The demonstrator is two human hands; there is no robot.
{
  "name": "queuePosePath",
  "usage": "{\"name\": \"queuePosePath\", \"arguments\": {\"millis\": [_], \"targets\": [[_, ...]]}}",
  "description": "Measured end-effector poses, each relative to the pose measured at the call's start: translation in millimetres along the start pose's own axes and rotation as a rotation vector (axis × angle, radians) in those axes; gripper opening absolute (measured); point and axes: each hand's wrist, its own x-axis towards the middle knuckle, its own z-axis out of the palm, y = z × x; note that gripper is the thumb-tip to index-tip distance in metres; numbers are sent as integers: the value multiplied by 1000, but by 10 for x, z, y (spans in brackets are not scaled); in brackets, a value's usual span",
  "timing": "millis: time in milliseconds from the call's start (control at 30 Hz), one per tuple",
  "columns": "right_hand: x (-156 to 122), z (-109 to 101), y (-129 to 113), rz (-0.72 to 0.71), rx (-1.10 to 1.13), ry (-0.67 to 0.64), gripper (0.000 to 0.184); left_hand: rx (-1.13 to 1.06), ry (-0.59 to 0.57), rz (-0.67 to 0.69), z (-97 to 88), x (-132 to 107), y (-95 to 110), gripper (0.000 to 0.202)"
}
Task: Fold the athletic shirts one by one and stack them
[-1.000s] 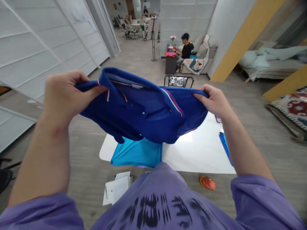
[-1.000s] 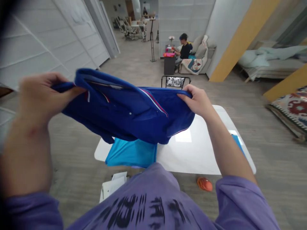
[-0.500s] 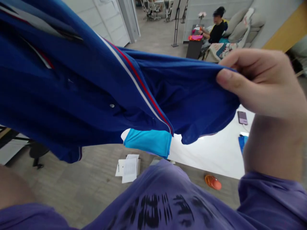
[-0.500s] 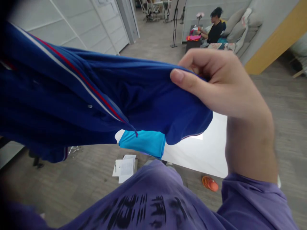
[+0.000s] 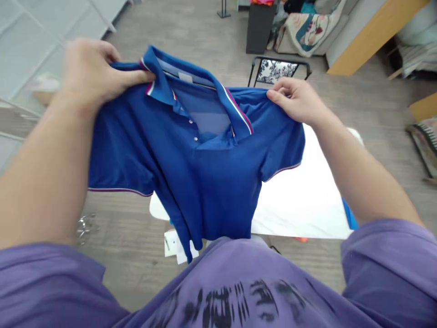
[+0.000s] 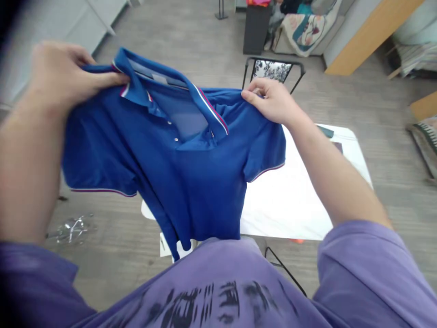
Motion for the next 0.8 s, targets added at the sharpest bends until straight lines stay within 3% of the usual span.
{"name": "queuePosePath", "arguments": {"millis": [67, 100, 200, 267, 300, 367, 467, 533, 600, 633, 700, 800], "targets": [[369, 606, 566, 89, -121, -17, 93, -96, 78, 13, 849, 502, 11, 96], [509, 927, 855, 149, -168, -21, 90, -136, 62, 5, 1292, 688, 52, 95], [616, 1921, 1617, 326, -260, 2, 79, -216, -20, -57, 2505, 922, 212, 95], [310, 2544, 1892, 446, -261, 28, 76, -277, -81, -108, 3133, 733, 260, 89], [31, 2819, 1923, 499, -234, 26, 75, -302, -120, -141, 3383, 516, 250, 85], [-729, 3261, 1761, 585, -128, -81, 70, -325, -208, -183, 3758, -162, 163, 76], [-2075, 3644, 1137, 832, 102, -359, 60, -304, -397, -358, 4029, -1616, -40, 66], [-2843, 3750, 668, 996, 149, -487, 50, -309, -588, -559, 4047, -2628, -129, 60], [-3370, 3788, 288, 1054, 153, -561, 38, -335, -734, -693, 3982, -3451, -144, 51], [-3536, 3798, 146, 1068, 151, -594, 33, -331, -768, -717, 3936, -3752, -129, 50], [-3712, 3818, -36, 1085, 149, -657, 27, -312, -798, -720, 3852, -4121, -86, 55], [-3760, 3856, -105, 1083, 136, -739, 25, -262, -798, -710, 3790, -4237, -54, 56]]}}
